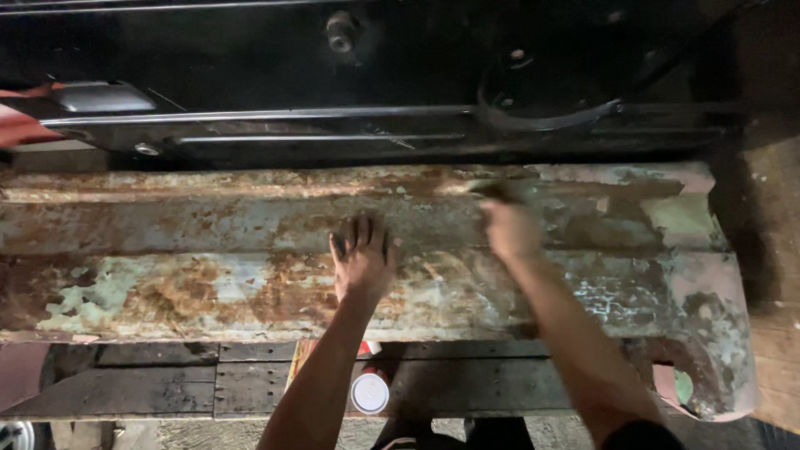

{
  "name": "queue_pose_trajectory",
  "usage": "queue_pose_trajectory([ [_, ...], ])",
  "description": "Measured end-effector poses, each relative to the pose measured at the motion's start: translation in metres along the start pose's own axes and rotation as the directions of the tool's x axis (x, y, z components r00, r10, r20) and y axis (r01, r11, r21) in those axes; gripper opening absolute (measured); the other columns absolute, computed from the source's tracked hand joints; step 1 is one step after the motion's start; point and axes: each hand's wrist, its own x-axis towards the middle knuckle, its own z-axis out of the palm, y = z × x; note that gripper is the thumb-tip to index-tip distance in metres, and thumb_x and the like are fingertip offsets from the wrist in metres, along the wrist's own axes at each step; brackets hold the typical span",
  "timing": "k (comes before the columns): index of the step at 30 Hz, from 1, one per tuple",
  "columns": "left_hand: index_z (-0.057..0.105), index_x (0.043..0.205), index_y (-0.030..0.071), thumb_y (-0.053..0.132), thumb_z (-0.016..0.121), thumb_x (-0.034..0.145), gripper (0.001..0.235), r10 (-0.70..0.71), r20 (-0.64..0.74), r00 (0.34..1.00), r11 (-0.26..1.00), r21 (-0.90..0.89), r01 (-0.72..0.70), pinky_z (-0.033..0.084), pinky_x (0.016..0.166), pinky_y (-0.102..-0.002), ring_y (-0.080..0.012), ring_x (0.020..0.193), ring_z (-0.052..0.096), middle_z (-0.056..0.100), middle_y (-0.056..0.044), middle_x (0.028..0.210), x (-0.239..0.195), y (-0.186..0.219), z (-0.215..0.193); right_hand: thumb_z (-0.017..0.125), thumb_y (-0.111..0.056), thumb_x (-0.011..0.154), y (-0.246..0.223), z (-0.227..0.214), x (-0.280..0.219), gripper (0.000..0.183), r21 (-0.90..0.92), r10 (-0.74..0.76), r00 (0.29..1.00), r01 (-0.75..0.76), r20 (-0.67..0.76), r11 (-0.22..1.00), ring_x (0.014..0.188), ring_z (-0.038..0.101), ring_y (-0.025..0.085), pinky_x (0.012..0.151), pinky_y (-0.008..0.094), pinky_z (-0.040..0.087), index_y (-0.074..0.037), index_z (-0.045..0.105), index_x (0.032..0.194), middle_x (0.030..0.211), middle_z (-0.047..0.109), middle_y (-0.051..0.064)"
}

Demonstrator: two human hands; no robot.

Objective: The person sands a long, rusty metal panel with sandpaper held in both hands. They move the sandpaper back and forth across the surface to remove rust and old paint.

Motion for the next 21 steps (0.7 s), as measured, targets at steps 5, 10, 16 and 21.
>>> queue_pose_trajectory([
  [5,0.032,0.159,0.021,0.052,0.037,0.103,0.064,-0.013,0.039,0.999,0.998,0.065,0.01,0.007,0.125,-0.064,-0.0329,0.158,0.015,0.024,-0.008,0.17,0.004,-0.004,0.004,0.047,-0.036,0.109,0.068,-0.008,0.011,0.035,-0.085,0.041,0.989,-0.054,-0.144,0.995,0.082,0.07,0.044,0.072,0.054,0.056,-0.019,0.075,0.121,0.091,0.073,0.024],
  [10,0.03,0.16,0.021,0.054,0.039,0.102,0.067,0.007,-0.012,1.0,1.0,-0.015,-0.007,0.007,0.122,-0.065,-0.0352,0.154,0.015,0.024,-0.011,0.167,0.005,-0.006,0.004,0.056,-0.017,0.091,-0.001,0.032,0.012,0.023,-0.102,-0.081,0.991,0.07,-0.11,0.992,0.084,0.073,0.038,0.077,0.052,0.058,-0.016,0.077,0.101,0.091,0.076,0.017],
  [16,0.031,0.16,0.02,0.053,0.041,0.101,0.069,0.0,-0.018,1.0,1.0,-0.002,0.0,0.009,0.124,-0.064,-0.0339,0.155,0.018,0.026,-0.01,0.168,0.0,0.0,-0.007,0.055,-0.03,0.095,-0.035,-0.041,-0.003,0.029,-0.073,-0.005,0.997,0.01,0.073,0.997,0.073,0.073,0.035,0.066,0.051,0.054,-0.022,0.077,0.111,0.081,0.075,0.014],
  [21,0.031,0.16,0.02,0.051,0.04,0.1,0.068,0.001,-0.003,1.0,1.0,-0.021,-0.001,0.007,0.123,-0.065,-0.0342,0.156,0.016,0.025,-0.011,0.168,0.002,-0.002,-0.003,0.057,-0.051,0.106,0.03,-0.106,-0.002,0.039,-0.393,-0.086,0.968,-0.014,-0.234,0.919,0.082,0.073,0.035,0.077,0.047,0.058,-0.018,0.078,0.11,0.091,0.076,0.014],
])
